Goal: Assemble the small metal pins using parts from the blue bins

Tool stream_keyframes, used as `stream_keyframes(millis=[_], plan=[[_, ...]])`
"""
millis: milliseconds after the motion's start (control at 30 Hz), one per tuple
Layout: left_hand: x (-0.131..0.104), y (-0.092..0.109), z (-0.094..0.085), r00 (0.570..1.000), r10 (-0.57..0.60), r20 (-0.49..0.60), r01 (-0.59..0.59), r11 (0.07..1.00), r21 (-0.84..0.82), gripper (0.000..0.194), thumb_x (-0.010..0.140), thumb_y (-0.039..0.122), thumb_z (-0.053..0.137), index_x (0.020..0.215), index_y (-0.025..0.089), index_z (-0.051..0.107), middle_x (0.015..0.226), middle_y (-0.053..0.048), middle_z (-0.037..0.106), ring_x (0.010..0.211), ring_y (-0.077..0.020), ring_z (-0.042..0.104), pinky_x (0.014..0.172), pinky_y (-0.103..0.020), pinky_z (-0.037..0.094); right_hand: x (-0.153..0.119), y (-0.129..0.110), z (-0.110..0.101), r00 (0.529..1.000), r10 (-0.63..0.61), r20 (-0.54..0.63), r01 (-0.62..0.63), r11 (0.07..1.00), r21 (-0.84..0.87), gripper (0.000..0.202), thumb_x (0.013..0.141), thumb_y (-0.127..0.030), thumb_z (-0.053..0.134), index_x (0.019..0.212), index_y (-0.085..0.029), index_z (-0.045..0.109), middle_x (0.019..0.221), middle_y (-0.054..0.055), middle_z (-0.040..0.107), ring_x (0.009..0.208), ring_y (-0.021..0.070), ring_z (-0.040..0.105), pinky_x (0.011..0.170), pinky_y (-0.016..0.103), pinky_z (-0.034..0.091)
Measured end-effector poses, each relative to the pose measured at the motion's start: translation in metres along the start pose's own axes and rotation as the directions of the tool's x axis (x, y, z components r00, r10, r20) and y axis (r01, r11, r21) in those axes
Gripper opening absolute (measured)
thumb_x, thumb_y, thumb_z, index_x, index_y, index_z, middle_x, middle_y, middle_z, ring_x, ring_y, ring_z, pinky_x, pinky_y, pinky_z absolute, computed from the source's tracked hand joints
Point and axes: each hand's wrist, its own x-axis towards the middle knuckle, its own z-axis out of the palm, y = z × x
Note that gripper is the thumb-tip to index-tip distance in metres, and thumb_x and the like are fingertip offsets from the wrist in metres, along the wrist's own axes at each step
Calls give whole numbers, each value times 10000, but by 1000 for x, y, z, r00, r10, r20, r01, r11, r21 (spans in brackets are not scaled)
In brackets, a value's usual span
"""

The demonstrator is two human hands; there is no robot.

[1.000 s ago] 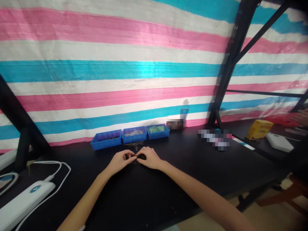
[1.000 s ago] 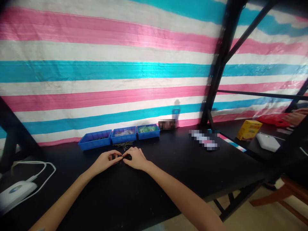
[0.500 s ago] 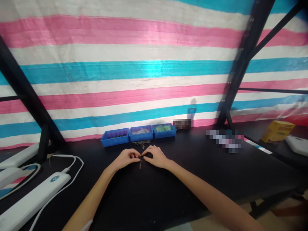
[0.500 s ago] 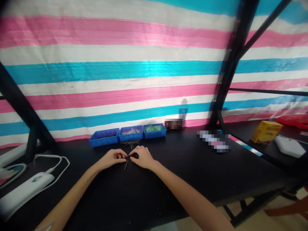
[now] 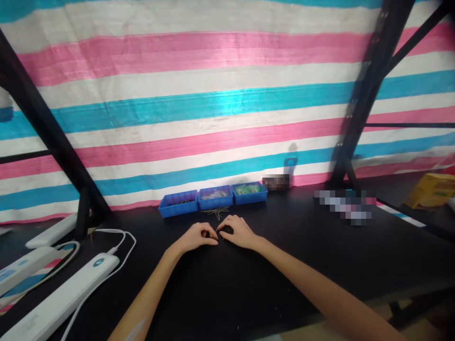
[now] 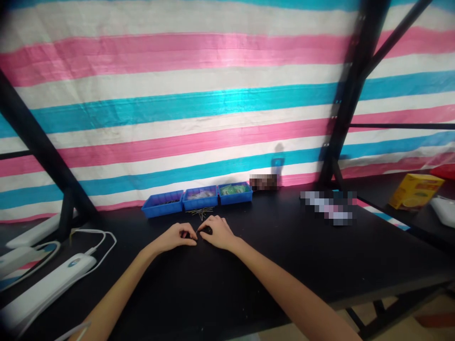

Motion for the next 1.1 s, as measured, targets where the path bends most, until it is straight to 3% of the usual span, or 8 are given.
stream_keyframes(millis=[233, 467, 700, 867, 1100], plan=[[6, -8, 8, 986, -52, -158, 55, 998, 13, 236, 707, 346, 581, 835, 167, 667, 776, -12, 617, 565, -92, 429, 539, -209, 344, 0, 0, 1, 1000, 15, 11, -15, 1000, -5, 157, 777, -278, 556, 908, -243, 636, 934, 16, 588, 906, 172, 493, 797, 318, 329], [7, -10, 14, 961, -20, -277, 34, 998, 45, 170, 715, 271, 550, 801, 167, 652, 770, -10, 618, 546, -88, 422, 530, -209, 348, 0, 0, 1, 1000, 14, -24, -14, 1000, 15, 119, 758, -268, 570, 861, -221, 605, 903, 10, 596, 877, 171, 501, 771, 307, 331], [9, -5, 15, 957, -63, -285, 54, 998, -42, 148, 694, 270, 568, 745, 154, 644, 643, 8, 598, 499, -80, 411, 506, -203, 339, 1, 0, 3, 997, 26, -70, -22, 998, 60, 209, 778, -241, 553, 986, -222, 555, 854, 3, 618, 857, 162, 516, 771, 299, 342], [12, -9, 16, 952, -73, -297, 30, 989, -146, 183, 695, 309, 580, 744, 141, 633, 674, -9, 604, 513, -86, 447, 502, -205, 355, 2, 1, 3, 997, -1, -82, 7, 997, 77, 127, 806, -282, 527, 868, -230, 625, 845, 12, 606, 808, 147, 531, 728, 272, 370], [13, -5, 17, 948, -95, -303, 24, 973, -228, 202, 671, 329, 616, 739, 140, 632, 675, -12, 609, 490, -79, 440, 486, -205, 355, 3, 4, 5, 990, 66, -128, -40, 980, 197, 132, 778, -303, 558, 807, -207, 643, 787, 2, 597, 687, 109, 548, 615, 220, 396]])
